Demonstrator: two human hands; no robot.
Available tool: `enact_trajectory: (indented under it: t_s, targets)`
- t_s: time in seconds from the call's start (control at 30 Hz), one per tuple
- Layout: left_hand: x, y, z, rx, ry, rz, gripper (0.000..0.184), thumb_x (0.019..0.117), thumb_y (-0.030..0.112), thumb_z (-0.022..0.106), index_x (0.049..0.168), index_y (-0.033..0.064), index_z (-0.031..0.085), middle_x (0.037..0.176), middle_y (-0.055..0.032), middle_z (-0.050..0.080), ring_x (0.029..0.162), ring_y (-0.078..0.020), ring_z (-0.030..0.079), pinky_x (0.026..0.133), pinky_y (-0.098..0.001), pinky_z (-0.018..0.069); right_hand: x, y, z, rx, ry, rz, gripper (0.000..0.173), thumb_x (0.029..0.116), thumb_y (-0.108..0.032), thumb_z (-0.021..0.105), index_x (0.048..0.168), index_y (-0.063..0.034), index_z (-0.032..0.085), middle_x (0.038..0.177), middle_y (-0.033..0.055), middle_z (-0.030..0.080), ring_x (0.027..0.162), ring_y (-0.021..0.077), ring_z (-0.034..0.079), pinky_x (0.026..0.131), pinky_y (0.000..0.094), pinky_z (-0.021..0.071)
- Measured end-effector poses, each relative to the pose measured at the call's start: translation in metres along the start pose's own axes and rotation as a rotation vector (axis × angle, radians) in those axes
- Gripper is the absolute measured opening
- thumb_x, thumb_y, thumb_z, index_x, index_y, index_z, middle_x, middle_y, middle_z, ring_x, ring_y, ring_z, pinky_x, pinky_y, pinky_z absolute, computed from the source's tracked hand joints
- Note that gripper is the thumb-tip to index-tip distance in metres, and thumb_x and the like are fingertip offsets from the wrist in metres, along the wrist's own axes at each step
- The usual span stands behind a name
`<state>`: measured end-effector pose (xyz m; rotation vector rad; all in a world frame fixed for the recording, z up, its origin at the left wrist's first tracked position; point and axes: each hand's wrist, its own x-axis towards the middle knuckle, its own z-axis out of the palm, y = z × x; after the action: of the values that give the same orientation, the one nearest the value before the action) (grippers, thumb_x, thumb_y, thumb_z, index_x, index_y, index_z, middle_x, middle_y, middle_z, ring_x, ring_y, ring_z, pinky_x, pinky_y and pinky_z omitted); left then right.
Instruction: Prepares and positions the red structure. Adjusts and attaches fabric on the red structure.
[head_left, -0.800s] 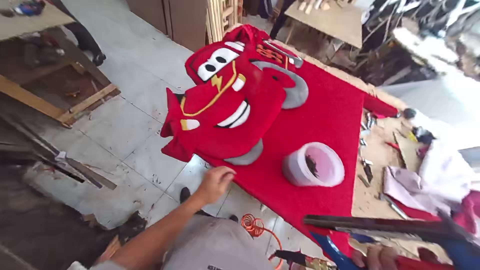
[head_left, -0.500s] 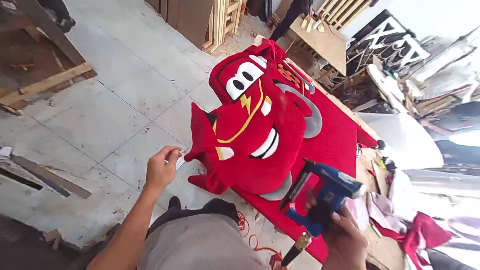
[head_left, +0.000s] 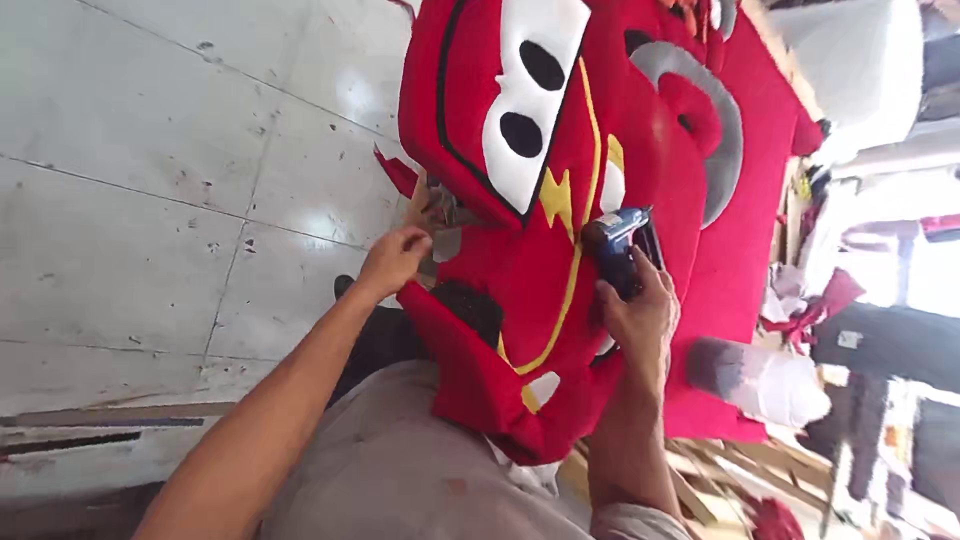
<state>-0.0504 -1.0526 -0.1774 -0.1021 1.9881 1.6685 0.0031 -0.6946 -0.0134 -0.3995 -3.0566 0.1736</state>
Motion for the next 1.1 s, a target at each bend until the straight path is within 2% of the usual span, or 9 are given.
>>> enact_trajectory:
  t_s: [0.2, 0.33, 0.43, 0.57, 0.67, 0.77, 0.97, 1.03, 1.1]
  targets:
    - [0.043, 0.010, 0.031, -0.584, -0.381, -0.208, 0.051, 0.1072, 0.039, 0.050, 0.142, 0.0017, 0.050, 0.129, -0.0166, 0.064, 0.116, -0.0224, 0.064, 0.100, -0.0417, 0.0536, -0.037, -0.083, 0.004, -0.032, 0.177, 0.006, 0.056, 0.0941, -0.035, 0.065, 0.140, -0.0031, 0.061, 0.142, 0.0228, 0.056, 0.135, 0.0344, 0.052, 0.110, 0.0486, 0.0454]
    - [0.052, 0.009, 0.034, -0.788, -0.469, -0.233, 0.037, 0.1090, 0.032, 0.047, 0.132, 0.0053, 0.059, 0.110, -0.0086, 0.070, 0.099, -0.0171, 0.069, 0.090, -0.0395, 0.0582, -0.059, -0.146, 0.038, 0.126, 0.051, -0.068, 0.052, 0.0938, -0.037, 0.068, 0.137, -0.0085, 0.065, 0.144, 0.0164, 0.058, 0.137, 0.0297, 0.052, 0.112, 0.0493, 0.0458]
    - [0.051, 0.007, 0.028, -0.863, -0.444, -0.223, 0.032, 0.1101, 0.032, 0.042, 0.121, 0.0100, 0.062, 0.105, -0.0030, 0.070, 0.097, -0.0133, 0.068, 0.088, -0.0386, 0.0579, -0.062, -0.157, 0.069, 0.044, 0.132, -0.120, 0.045, 0.0918, -0.037, 0.068, 0.130, -0.0128, 0.070, 0.144, 0.0163, 0.058, 0.140, 0.0318, 0.049, 0.116, 0.0495, 0.0414]
    - [0.053, 0.023, 0.016, -0.752, -0.452, -0.310, 0.042, 0.1094, 0.039, 0.040, 0.128, 0.0100, 0.063, 0.118, -0.0048, 0.069, 0.110, -0.0150, 0.065, 0.096, -0.0405, 0.0544, -0.059, -0.164, 0.076, -0.029, 0.165, -0.148, 0.035, 0.0919, -0.032, 0.066, 0.120, -0.0134, 0.075, 0.140, 0.0188, 0.060, 0.140, 0.0356, 0.049, 0.117, 0.0502, 0.0406]
    - [0.065, 0.042, 0.027, -0.537, -0.400, -0.409, 0.050, 0.1093, 0.044, 0.036, 0.123, 0.0054, 0.065, 0.119, -0.0135, 0.068, 0.110, -0.0253, 0.065, 0.092, -0.0514, 0.0539, -0.059, -0.167, 0.077, -0.056, 0.163, -0.167, 0.033, 0.0918, -0.031, 0.066, 0.117, -0.0127, 0.076, 0.140, 0.0188, 0.061, 0.140, 0.0369, 0.049, 0.118, 0.0517, 0.0391]
    - [0.078, 0.055, 0.046, -0.366, -0.271, -0.483, 0.041, 0.1063, 0.034, 0.046, 0.106, -0.0009, 0.068, 0.108, -0.0202, 0.068, 0.105, -0.0318, 0.065, 0.090, -0.0574, 0.0520, -0.059, -0.167, 0.080, -0.076, 0.170, -0.188, 0.032, 0.0916, -0.029, 0.065, 0.116, -0.0125, 0.078, 0.140, 0.0171, 0.062, 0.140, 0.0377, 0.049, 0.118, 0.0531, 0.0389]
    - [0.092, 0.045, 0.072, -0.186, -0.101, -0.501, 0.031, 0.0996, 0.029, 0.057, 0.102, 0.0007, 0.070, 0.104, -0.0204, 0.070, 0.105, -0.0355, 0.066, 0.089, -0.0612, 0.0517, -0.062, -0.163, 0.086, -0.063, 0.167, -0.255, 0.028, 0.0927, -0.029, 0.061, 0.108, -0.0163, 0.080, 0.133, 0.0096, 0.069, 0.138, 0.0393, 0.052, 0.119, 0.0623, 0.0314]
    - [0.095, 0.041, 0.083, -0.132, -0.077, -0.465, 0.031, 0.0991, 0.028, 0.058, 0.105, 0.0005, 0.070, 0.108, -0.0201, 0.070, 0.109, -0.0348, 0.066, 0.092, -0.0605, 0.0512, -0.062, -0.161, 0.086, -0.036, 0.173, -0.282, 0.027, 0.0926, -0.029, 0.060, 0.105, -0.0166, 0.081, 0.128, 0.0067, 0.072, 0.137, 0.0373, 0.054, 0.120, 0.0641, 0.0291]
    - [0.097, 0.037, 0.091, -0.084, -0.084, -0.361, 0.038, 0.0954, 0.026, 0.064, 0.121, -0.0022, 0.066, 0.124, -0.0227, 0.066, 0.123, -0.0348, 0.059, 0.103, -0.0586, 0.0461, -0.065, -0.161, 0.087, -0.008, 0.170, -0.298, 0.026, 0.0924, -0.028, 0.060, 0.101, -0.0161, 0.082, 0.124, 0.0045, 0.074, 0.135, 0.0354, 0.056, 0.120, 0.0655, 0.0274]
